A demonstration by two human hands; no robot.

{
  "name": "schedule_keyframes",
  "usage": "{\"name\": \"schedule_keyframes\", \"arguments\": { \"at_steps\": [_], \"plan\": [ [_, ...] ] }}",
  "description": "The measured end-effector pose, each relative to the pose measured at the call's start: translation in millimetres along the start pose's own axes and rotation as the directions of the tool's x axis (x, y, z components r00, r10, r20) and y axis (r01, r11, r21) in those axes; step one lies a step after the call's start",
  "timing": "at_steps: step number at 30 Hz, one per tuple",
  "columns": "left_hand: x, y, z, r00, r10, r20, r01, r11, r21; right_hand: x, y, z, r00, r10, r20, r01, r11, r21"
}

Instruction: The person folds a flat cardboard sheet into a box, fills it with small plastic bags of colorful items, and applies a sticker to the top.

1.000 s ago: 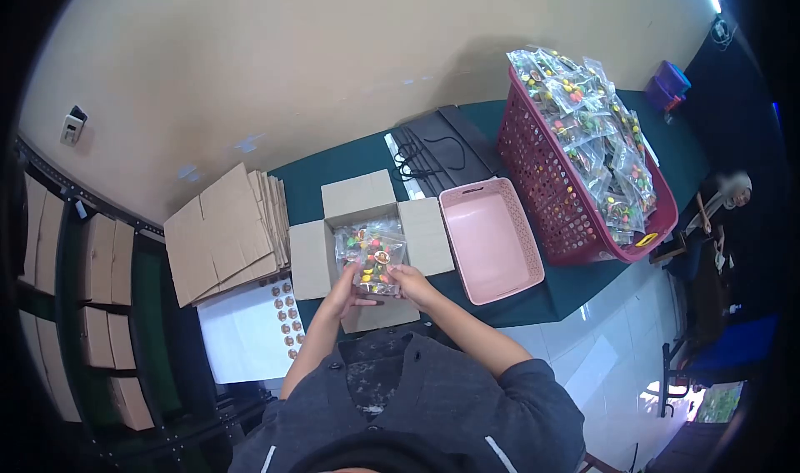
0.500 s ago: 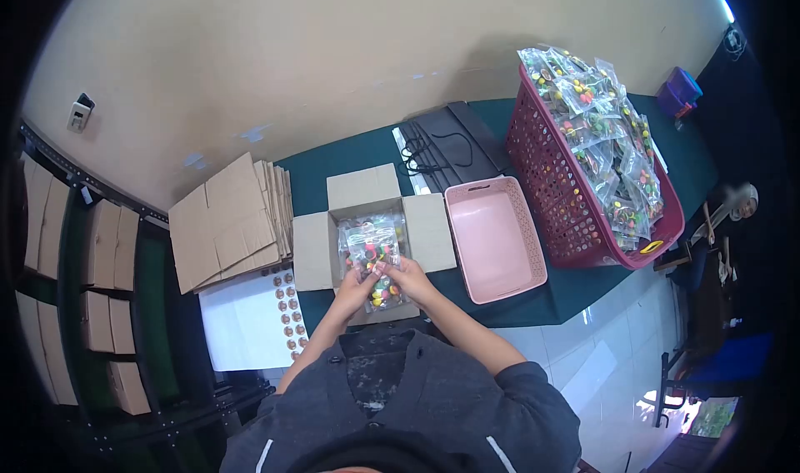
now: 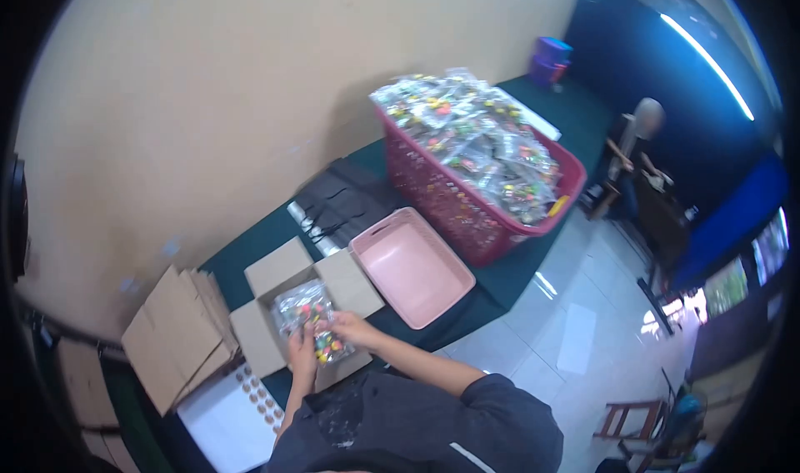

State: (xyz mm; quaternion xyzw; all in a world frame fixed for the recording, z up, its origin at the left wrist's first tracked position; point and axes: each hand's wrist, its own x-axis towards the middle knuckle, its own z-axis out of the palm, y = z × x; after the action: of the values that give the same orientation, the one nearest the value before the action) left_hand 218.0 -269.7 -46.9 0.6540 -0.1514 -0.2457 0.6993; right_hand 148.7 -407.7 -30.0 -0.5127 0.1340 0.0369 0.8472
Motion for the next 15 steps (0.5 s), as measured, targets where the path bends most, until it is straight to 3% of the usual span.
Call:
{"name": "schedule_keyframes", "arguments": {
  "at_steps": [2, 4, 5, 7, 9, 10, 11, 12, 13, 15],
  "plan": [
    [0, -10, -2, 1.0, -0.002, -0.007, 0.002, 0.999, -0.051, -2, 8, -7, 1.0, 0.0, 0.032, 0.002, 0.998, -0.068],
    [-7, 4, 6, 0.998, -0.051, -0.045, 0.048, 0.996, -0.072, 4, 31, -16, 1.0, -0.016, 0.021, 0.016, 1.0, 0.008],
    [-10, 8, 2, 0.998, -0.05, -0.03, 0.052, 0.996, 0.077, 7, 43, -22, 1.0, 0.03, 0.007, -0.031, 0.996, 0.086],
    [-2, -40, -16, 0.992, -0.088, -0.092, 0.081, 0.994, -0.077, -1, 31, 3, 0.996, 0.007, -0.091, 0.013, 0.977, 0.212],
    [-7, -9, -14, 0.986, -0.095, -0.14, 0.07, 0.983, -0.171, -10, 14, 33, 0.985, -0.023, -0.169, 0.083, 0.932, 0.354],
    [-6, -2, -17, 0.999, -0.012, -0.043, 0.009, 0.998, -0.067, -5, 20, 32, 0.986, -0.011, -0.168, 0.072, 0.932, 0.356],
    [-6, 4, -20, 0.996, 0.06, 0.065, -0.062, 0.998, 0.029, 1, 28, 29, 0.993, 0.005, -0.116, 0.021, 0.976, 0.216],
    [-8, 14, -21, 0.997, 0.052, 0.064, -0.054, 0.998, 0.029, 3, 24, 32, 0.997, 0.025, -0.067, -0.02, 0.997, 0.07],
    [-10, 23, -24, 0.999, 0.046, 0.026, -0.046, 0.999, 0.023, 2, 19, 37, 0.996, 0.041, -0.085, -0.038, 0.999, 0.037],
    [-10, 20, -37, 0.996, 0.084, -0.021, -0.084, 0.996, 0.01, 17, 32, 45, 0.999, -0.02, -0.037, 0.023, 0.996, 0.087]
  ]
}}
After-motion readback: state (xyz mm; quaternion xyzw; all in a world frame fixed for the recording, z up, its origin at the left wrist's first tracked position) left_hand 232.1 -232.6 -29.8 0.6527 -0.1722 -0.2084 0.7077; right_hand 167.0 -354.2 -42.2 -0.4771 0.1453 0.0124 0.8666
